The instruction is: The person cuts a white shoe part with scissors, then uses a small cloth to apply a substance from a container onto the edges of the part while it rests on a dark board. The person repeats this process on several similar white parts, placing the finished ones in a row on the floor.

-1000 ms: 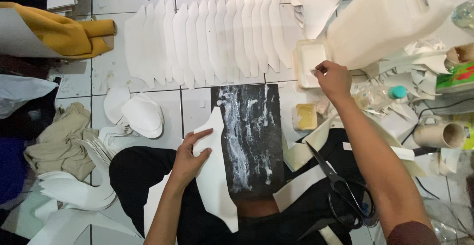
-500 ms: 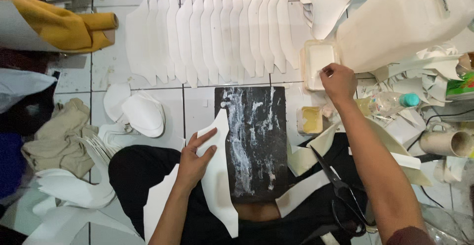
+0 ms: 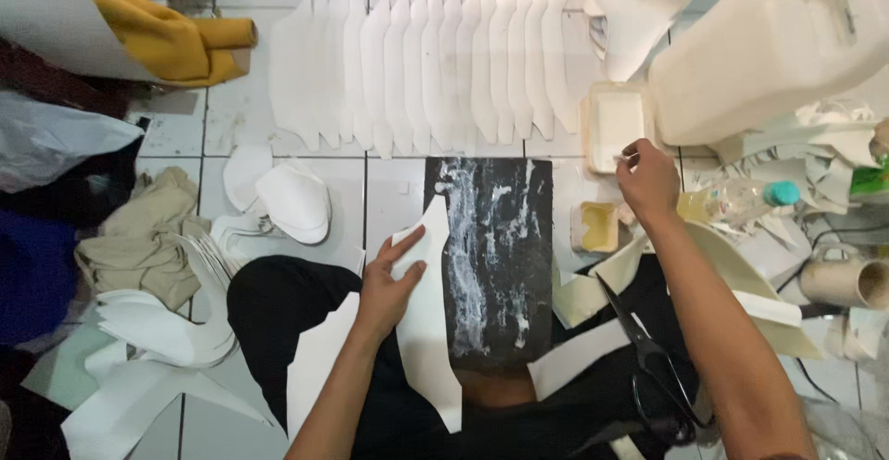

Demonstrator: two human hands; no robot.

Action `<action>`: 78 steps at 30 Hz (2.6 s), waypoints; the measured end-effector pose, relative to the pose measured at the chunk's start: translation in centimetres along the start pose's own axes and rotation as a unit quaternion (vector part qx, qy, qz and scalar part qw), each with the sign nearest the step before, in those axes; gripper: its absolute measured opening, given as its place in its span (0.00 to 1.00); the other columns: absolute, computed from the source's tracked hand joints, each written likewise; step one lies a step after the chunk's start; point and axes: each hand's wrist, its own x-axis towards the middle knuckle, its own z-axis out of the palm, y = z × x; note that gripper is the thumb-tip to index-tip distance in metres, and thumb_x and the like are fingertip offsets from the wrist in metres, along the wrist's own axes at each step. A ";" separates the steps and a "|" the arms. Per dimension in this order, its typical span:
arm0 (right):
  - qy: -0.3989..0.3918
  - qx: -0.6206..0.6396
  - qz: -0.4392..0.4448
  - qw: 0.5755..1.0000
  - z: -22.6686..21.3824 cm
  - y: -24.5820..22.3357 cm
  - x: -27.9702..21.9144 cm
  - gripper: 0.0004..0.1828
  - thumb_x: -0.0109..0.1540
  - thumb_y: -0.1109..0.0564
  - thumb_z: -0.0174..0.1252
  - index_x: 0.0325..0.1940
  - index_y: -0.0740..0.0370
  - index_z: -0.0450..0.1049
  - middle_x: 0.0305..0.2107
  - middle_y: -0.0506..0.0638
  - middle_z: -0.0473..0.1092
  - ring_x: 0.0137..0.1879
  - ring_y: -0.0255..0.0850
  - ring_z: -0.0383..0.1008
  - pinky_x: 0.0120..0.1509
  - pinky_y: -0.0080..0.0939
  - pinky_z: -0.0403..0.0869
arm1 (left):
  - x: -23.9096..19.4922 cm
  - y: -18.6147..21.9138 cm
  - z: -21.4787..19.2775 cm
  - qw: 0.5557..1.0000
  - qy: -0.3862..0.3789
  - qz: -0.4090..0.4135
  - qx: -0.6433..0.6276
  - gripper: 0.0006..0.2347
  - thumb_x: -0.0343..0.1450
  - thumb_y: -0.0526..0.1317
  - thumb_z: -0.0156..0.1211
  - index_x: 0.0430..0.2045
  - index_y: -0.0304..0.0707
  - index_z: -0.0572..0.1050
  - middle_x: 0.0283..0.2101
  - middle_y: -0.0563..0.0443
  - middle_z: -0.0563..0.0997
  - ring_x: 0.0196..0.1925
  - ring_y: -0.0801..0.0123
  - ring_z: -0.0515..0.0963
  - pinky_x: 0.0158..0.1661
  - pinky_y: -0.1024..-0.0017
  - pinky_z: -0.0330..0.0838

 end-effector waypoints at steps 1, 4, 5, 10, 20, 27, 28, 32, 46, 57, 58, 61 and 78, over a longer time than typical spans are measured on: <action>0.025 0.043 -0.016 0.999 -1.1 -1.0 -0.1 0.13 0.60 0.59 0.58 0.48 0.62 0.73 0.31 0.57 0.74 0.41 0.57 0.75 0.44 0.53 0.72 | 0.2 -0.1 -0.1 1.000 -0.005 -0.001 -0.002 0.20 0.66 0.31 0.56 0.55 0.44 0.72 0.60 0.34 0.69 0.69 0.42 0.53 0.66 0.51 0.46; 0.044 0.258 -0.029 0.965 -4.4 -7.4 -2.1 0.13 0.57 0.62 0.60 0.46 0.64 0.74 0.37 0.60 0.74 0.45 0.53 0.75 0.46 0.42 0.71 | -0.2 0.5 -0.1 1.000 -0.005 -0.004 -0.007 0.21 0.65 0.31 0.57 0.54 0.47 0.73 0.60 0.38 0.70 0.69 0.46 0.55 0.65 0.55 0.49; 0.040 0.256 -0.026 0.965 -4.6 -9.5 -3.3 0.13 0.57 0.62 0.60 0.46 0.64 0.74 0.37 0.60 0.74 0.45 0.53 0.75 0.46 0.42 0.71 | -0.5 0.4 -0.1 1.000 -0.005 -0.008 -0.008 0.21 0.65 0.31 0.57 0.54 0.47 0.73 0.60 0.38 0.70 0.69 0.46 0.55 0.65 0.55 0.49; -0.171 0.450 -0.076 0.873 -5.7 -20.0 -8.7 0.15 0.52 0.58 0.65 0.42 0.63 0.76 0.28 0.57 0.75 0.37 0.44 0.76 0.42 0.41 0.73 | -0.5 0.5 -0.1 1.000 -0.007 -0.003 0.005 0.21 0.66 0.32 0.55 0.55 0.49 0.72 0.61 0.40 0.68 0.67 0.51 0.60 0.64 0.57 0.55; -0.138 0.368 -0.099 0.914 0.1 -23.1 -9.4 0.10 0.55 0.52 0.63 0.34 0.61 0.77 0.20 0.55 0.73 0.28 0.44 0.75 0.32 0.39 0.71 | -1.0 1.8 0.0 1.000 -0.009 0.012 0.011 0.22 0.66 0.31 0.53 0.56 0.48 0.70 0.60 0.35 0.67 0.65 0.46 0.64 0.62 0.54 0.58; -0.150 0.342 -0.109 0.921 -1.7 -23.5 -11.6 0.09 0.54 0.54 0.62 0.33 0.62 0.77 0.19 0.56 0.73 0.27 0.46 0.74 0.32 0.39 0.70 | -0.9 1.9 0.0 1.000 -0.005 -0.002 0.011 0.22 0.66 0.31 0.52 0.57 0.48 0.70 0.60 0.35 0.66 0.64 0.47 0.64 0.62 0.55 0.57; -0.168 0.335 -0.107 0.921 -2.0 -23.2 -12.5 0.09 0.53 0.55 0.62 0.33 0.63 0.77 0.19 0.56 0.73 0.27 0.46 0.75 0.31 0.41 0.70 | -1.0 2.2 0.1 1.000 -0.004 -0.013 0.007 0.22 0.66 0.31 0.51 0.57 0.49 0.70 0.61 0.36 0.66 0.65 0.48 0.64 0.63 0.55 0.57; -0.129 0.318 -0.129 0.931 -1.2 -23.5 -10.8 0.10 0.55 0.51 0.62 0.31 0.60 0.77 0.19 0.56 0.73 0.31 0.52 0.76 0.34 0.45 0.72 | -0.9 1.9 0.2 1.000 -0.006 -0.012 0.027 0.22 0.66 0.31 0.52 0.57 0.49 0.69 0.61 0.35 0.66 0.65 0.46 0.64 0.62 0.55 0.58; -0.150 0.285 -0.172 0.931 -2.2 -23.7 -11.3 0.09 0.55 0.53 0.60 0.31 0.62 0.77 0.20 0.58 0.72 0.31 0.53 0.75 0.36 0.45 0.72 | -0.8 2.1 0.1 0.999 -0.014 -0.009 0.033 0.23 0.66 0.31 0.51 0.58 0.50 0.69 0.61 0.34 0.66 0.65 0.45 0.63 0.63 0.54 0.57; -0.170 0.248 -0.178 0.937 -2.1 -23.4 -12.0 0.10 0.55 0.52 0.60 0.29 0.61 0.77 0.19 0.57 0.71 0.31 0.52 0.74 0.36 0.45 0.70 | -0.7 1.6 0.1 0.999 -0.004 -0.001 0.048 0.24 0.65 0.31 0.52 0.57 0.53 0.70 0.59 0.35 0.67 0.64 0.45 0.65 0.62 0.55 0.57; -0.178 0.254 -0.168 0.936 -2.2 -23.3 -12.9 0.10 0.54 0.52 0.61 0.29 0.62 0.77 0.19 0.58 0.71 0.31 0.52 0.75 0.35 0.45 0.70 | -0.6 1.4 0.2 0.999 -0.005 0.003 0.053 0.24 0.65 0.31 0.53 0.57 0.53 0.70 0.59 0.36 0.67 0.64 0.45 0.65 0.62 0.55 0.58; -0.177 0.275 -0.171 0.929 -1.6 -23.1 -11.5 0.12 0.57 0.49 0.59 0.29 0.60 0.77 0.19 0.55 0.71 0.31 0.50 0.74 0.38 0.42 0.70 | -0.3 1.0 0.1 0.998 -0.006 0.011 0.063 0.24 0.65 0.31 0.53 0.57 0.54 0.70 0.59 0.34 0.68 0.64 0.42 0.64 0.62 0.54 0.58; -0.173 0.252 -0.209 0.929 -1.5 -23.4 -11.6 0.10 0.56 0.51 0.59 0.31 0.60 0.76 0.20 0.55 0.71 0.33 0.52 0.74 0.36 0.45 0.71 | -1.0 3.5 -2.9 0.983 -0.152 -0.023 0.103 0.33 0.61 0.36 0.62 0.63 0.61 0.60 0.67 0.35 0.57 0.71 0.40 0.48 0.66 0.45 0.44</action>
